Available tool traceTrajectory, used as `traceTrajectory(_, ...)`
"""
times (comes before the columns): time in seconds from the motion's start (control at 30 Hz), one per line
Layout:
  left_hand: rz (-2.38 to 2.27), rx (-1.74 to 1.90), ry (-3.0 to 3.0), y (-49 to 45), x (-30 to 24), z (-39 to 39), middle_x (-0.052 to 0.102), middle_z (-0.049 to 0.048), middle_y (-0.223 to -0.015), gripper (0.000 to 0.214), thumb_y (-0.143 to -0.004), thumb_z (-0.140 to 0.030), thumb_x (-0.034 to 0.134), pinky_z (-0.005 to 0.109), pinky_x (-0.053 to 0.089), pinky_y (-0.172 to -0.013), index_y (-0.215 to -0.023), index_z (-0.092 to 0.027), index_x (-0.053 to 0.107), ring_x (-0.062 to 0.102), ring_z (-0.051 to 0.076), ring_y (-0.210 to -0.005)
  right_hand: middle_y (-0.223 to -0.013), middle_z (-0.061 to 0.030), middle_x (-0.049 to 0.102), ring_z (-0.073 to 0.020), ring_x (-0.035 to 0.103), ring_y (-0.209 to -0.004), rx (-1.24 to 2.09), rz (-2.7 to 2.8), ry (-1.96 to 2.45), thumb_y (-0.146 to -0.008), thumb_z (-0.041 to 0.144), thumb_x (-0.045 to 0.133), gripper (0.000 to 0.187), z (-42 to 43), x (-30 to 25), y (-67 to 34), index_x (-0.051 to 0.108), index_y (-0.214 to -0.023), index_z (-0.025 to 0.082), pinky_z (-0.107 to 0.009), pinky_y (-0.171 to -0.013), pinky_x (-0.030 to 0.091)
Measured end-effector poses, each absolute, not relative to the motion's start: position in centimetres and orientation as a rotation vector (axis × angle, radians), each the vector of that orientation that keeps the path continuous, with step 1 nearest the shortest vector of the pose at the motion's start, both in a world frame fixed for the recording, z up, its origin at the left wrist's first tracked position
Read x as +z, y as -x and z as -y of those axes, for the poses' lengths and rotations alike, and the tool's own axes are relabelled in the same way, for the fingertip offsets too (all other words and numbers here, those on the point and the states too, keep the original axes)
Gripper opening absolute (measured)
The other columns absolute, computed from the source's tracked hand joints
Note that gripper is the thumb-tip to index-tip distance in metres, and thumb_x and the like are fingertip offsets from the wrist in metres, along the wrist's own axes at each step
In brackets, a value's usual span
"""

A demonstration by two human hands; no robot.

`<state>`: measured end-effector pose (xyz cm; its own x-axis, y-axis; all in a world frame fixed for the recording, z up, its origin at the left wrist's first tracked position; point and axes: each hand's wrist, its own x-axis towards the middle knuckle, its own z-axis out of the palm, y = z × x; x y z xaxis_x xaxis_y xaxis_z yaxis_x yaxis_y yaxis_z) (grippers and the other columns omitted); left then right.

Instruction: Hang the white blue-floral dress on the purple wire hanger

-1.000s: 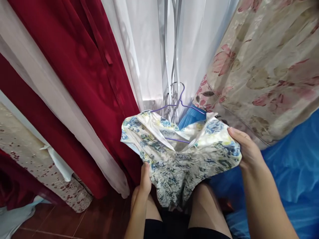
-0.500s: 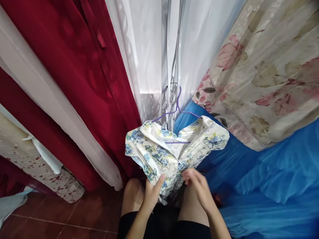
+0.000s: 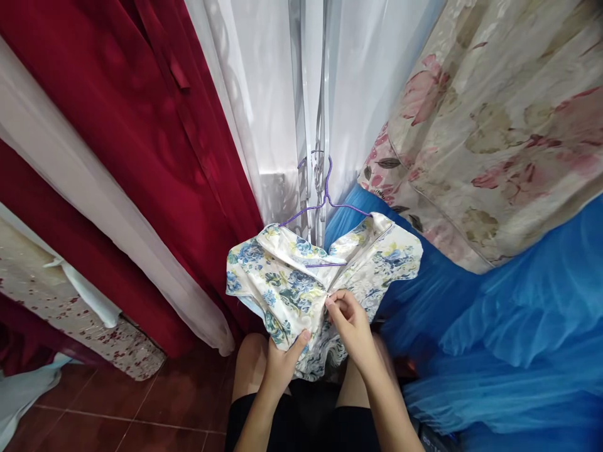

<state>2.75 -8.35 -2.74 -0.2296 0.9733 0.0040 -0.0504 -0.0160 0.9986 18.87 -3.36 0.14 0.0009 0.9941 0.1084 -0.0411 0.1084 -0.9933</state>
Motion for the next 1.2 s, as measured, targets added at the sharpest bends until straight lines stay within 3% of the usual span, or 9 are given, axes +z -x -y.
traceTrajectory(0.13, -1.301, 1.369, -1.114, -2.8, -2.5, 8.3, 0.073, 0.0051, -0.126, 0.045, -0.076, -0.037, 0.081, 0.045, 0.048, -0.114, -0.120, -0.030, 0.074, 0.057, 0.033, -0.135, -0.063, 0.0058, 0.050, -0.0146, 0.046, -0.057, 1.103, 1.236, 1.101, -0.095, 0.051, 0.060, 0.029, 3.2, 0.1, -18.3, 0.053, -0.101, 0.023, -0.026, -0.055, 0.036)
traceTrajectory(0.37, -1.531, 1.483, -1.023, -2.1, -3.3, 8.4, 0.077, 0.0093, -0.112, 0.042, -0.075, -0.044, 0.081, 0.049, 0.053, -0.105, -0.111, -0.025, 0.074, 0.064, 0.037, -0.124, -0.059, 0.0066, 0.039, -0.0128, 0.035, -0.053, 1.212, 1.300, 1.093, -0.098, 0.053, 0.054, 0.038, 3.2, 0.1, -18.9, 0.045, -0.076, 0.023, -0.026, -0.052, 0.027)
traceTrajectory(0.57, -1.832, 1.925, -1.434, -3.7, -4.0, 8.1, 0.049, 0.0157, -0.143, 0.064, -0.082, -0.032, 0.077, 0.050, 0.041, -0.114, -0.137, -0.025, 0.047, 0.049, 0.033, -0.136, -0.051, 0.0064, 0.042, -0.0115, 0.034, -0.046, 1.353, 1.318, 1.083, -0.098, 0.052, 0.054, 0.038, 4.5, 0.5, -19.7, 0.053, -0.075, 0.021, -0.026, -0.049, 0.025)
traceTrajectory(0.7, -1.510, 1.680, -1.746, -6.7, -3.1, 6.5, 0.060, 0.0114, -0.120, 0.036, -0.091, -0.022, 0.066, 0.043, 0.050, -0.102, -0.125, -0.024, 0.054, 0.061, 0.026, -0.116, -0.051, 0.0058, 0.044, -0.0098, 0.034, -0.046, 1.338, 1.328, 1.085, -0.096, 0.050, 0.059, 0.038, 5.2, 0.9, -20.0, 0.059, -0.076, 0.018, -0.025, -0.048, 0.023)
traceTrajectory(0.8, -1.415, 1.605, -1.758, -8.0, -2.6, 5.2, 0.063, 0.0053, -0.092, 0.003, -0.096, -0.020, 0.057, 0.033, 0.052, -0.082, -0.098, -0.021, 0.060, 0.063, 0.020, -0.090, -0.050, 0.0060, 0.044, -0.0089, 0.035, -0.045, 1.323, 1.307, 1.094, -0.093, 0.050, 0.064, 0.037, 5.2, 1.6, -20.2, 0.061, -0.077, 0.017, -0.024, -0.047, 0.023)
traceTrajectory(0.87, -1.360, 1.565, -1.840, -8.4, -2.6, 4.8, 0.062, 0.0047, -0.087, 0.009, -0.096, -0.020, 0.057, 0.032, 0.050, -0.079, -0.088, -0.020, 0.060, 0.062, 0.020, -0.086, -0.049, 0.0060, 0.045, -0.0087, 0.036, -0.044, 1.331, 1.285, 1.074, -0.093, 0.050, 0.064, 0.037, 4.7, 2.5, -20.2, 0.062, -0.078, 0.016, -0.023, -0.047, 0.024)
traceTrajectory(0.93, -1.311, 1.571, -1.860, -8.5, -2.5, 4.7, 0.065, 0.0064, -0.094, 0.004, -0.094, -0.022, 0.061, 0.033, 0.051, -0.082, -0.098, -0.021, 0.062, 0.064, 0.021, -0.091, -0.050, 0.0055, 0.047, -0.0087, 0.037, -0.045, 1.331, 1.294, 1.043, -0.093, 0.050, 0.064, 0.037, 4.0, 3.9, -20.1, 0.062, -0.078, 0.016, -0.023, -0.047, 0.026)
traceTrajectory(1.03, -1.353, 1.712, -1.699, -8.2, -1.7, 4.6, 0.065, 0.0064, -0.099, 0.025, -0.090, -0.026, 0.069, 0.032, 0.051, -0.083, -0.112, -0.021, 0.057, 0.064, 0.021, -0.091, -0.052, 0.0039, 0.051, -0.0088, 0.041, -0.046, 1.313, 1.353, 1.020, -0.092, 0.049, 0.066, 0.036, 3.1, 5.7, -19.7, 0.063, -0.076, 0.016, -0.022, -0.048, 0.029)
traceTrajectory(1.2, -1.380, 1.739, -1.713, -6.4, 0.6, 3.6, 0.060, 0.0012, -0.084, 0.011, -0.092, -0.025, 0.066, 0.027, 0.046, -0.075, -0.092, -0.020, 0.056, 0.059, 0.016, -0.080, -0.043, 0.0062, 0.047, -0.0071, 0.034, -0.039, 1.370, 1.352, 1.043, -0.089, 0.047, 0.068, 0.036, 3.4, 5.9, -19.1, 0.062, -0.073, 0.016, -0.022, -0.044, 0.023)
